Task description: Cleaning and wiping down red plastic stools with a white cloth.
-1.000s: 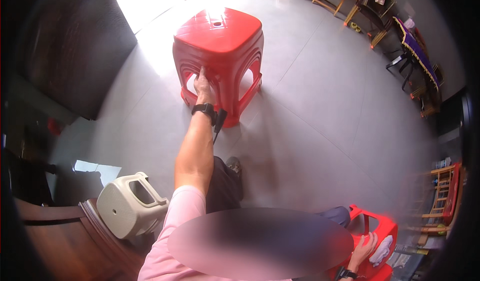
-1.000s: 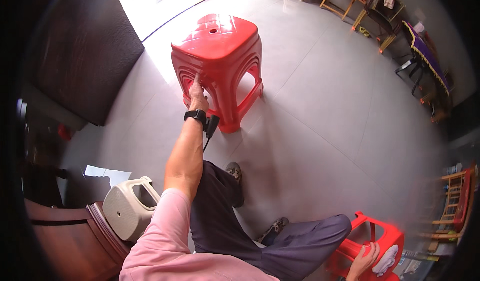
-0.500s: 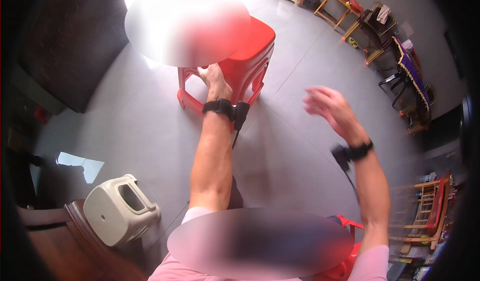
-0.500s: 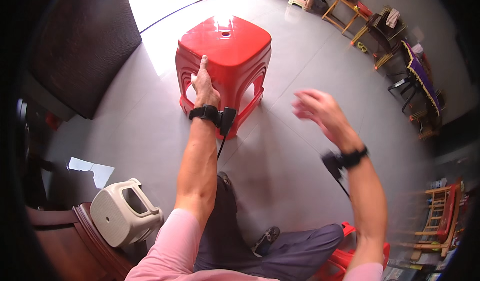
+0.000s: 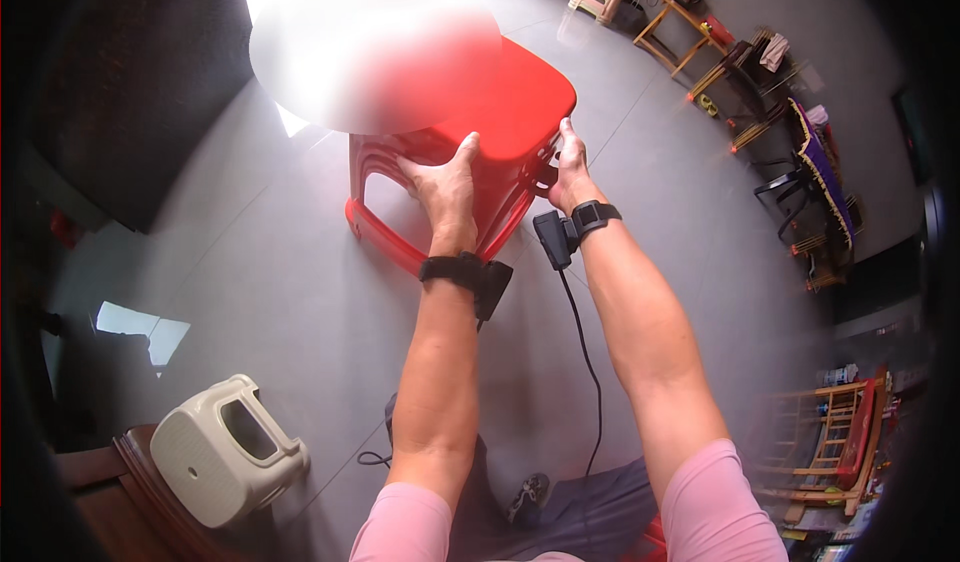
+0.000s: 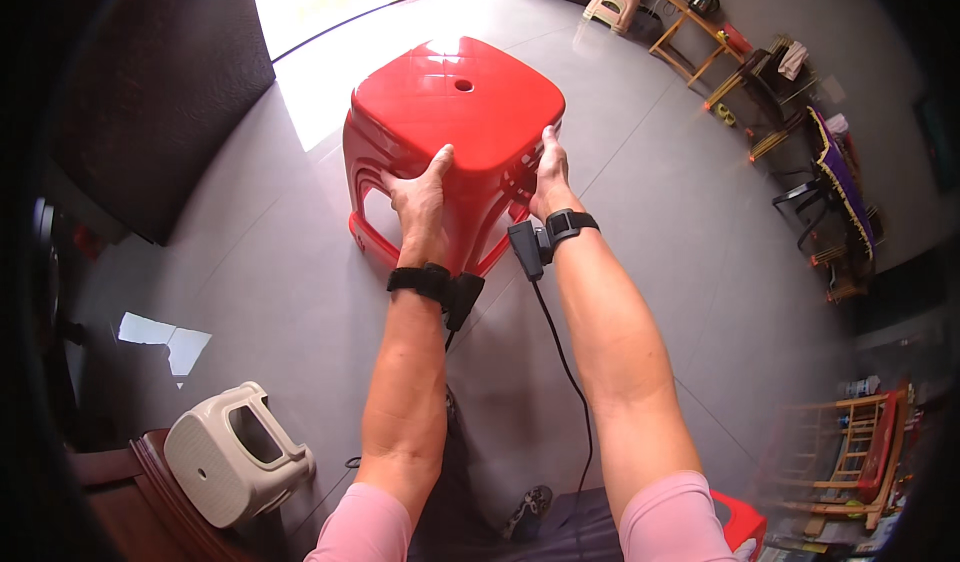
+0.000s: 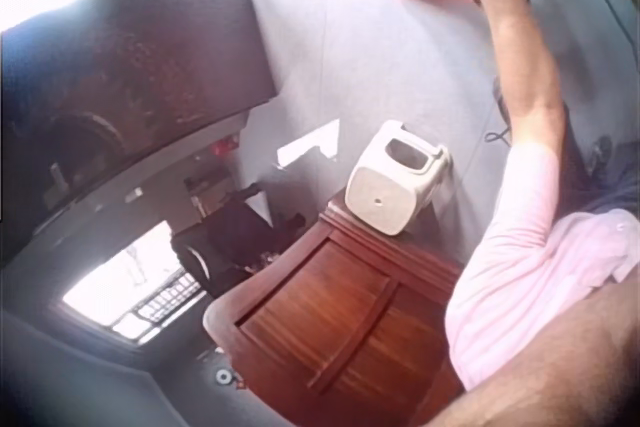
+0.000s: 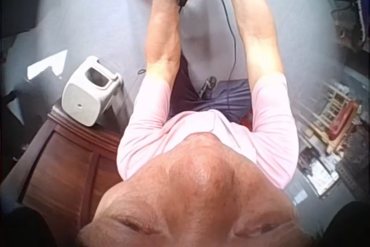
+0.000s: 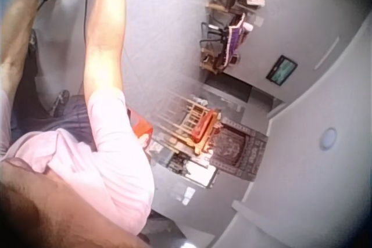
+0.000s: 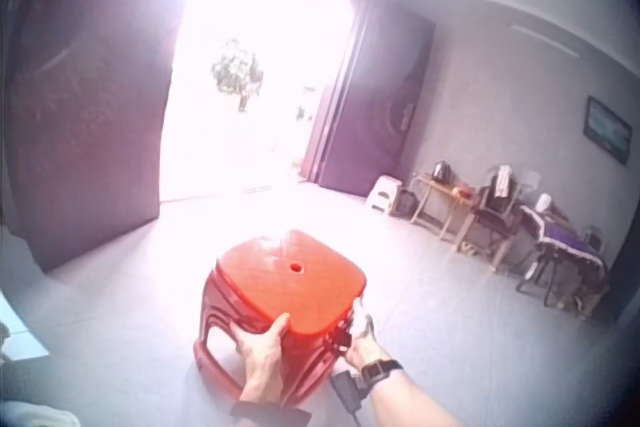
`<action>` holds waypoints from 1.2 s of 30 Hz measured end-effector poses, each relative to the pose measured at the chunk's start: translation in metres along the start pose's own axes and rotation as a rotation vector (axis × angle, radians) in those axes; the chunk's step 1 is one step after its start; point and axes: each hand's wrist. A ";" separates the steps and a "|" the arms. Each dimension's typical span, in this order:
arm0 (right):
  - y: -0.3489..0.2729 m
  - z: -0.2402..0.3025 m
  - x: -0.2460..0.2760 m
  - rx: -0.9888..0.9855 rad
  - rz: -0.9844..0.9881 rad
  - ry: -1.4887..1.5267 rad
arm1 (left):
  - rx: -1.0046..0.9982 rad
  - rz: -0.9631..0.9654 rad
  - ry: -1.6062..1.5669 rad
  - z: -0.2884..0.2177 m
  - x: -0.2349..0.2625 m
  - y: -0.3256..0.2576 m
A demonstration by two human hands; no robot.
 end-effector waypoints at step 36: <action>-0.168 0.054 0.023 0.135 0.356 0.769 | -0.530 0.107 -0.058 -0.152 0.031 -0.161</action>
Point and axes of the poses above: each hand's wrist, its own y-axis towards the middle knuckle, its own x-axis out of the back of the hand, z = x × y, and after that the axes turned 10 degrees about -y, right-handed
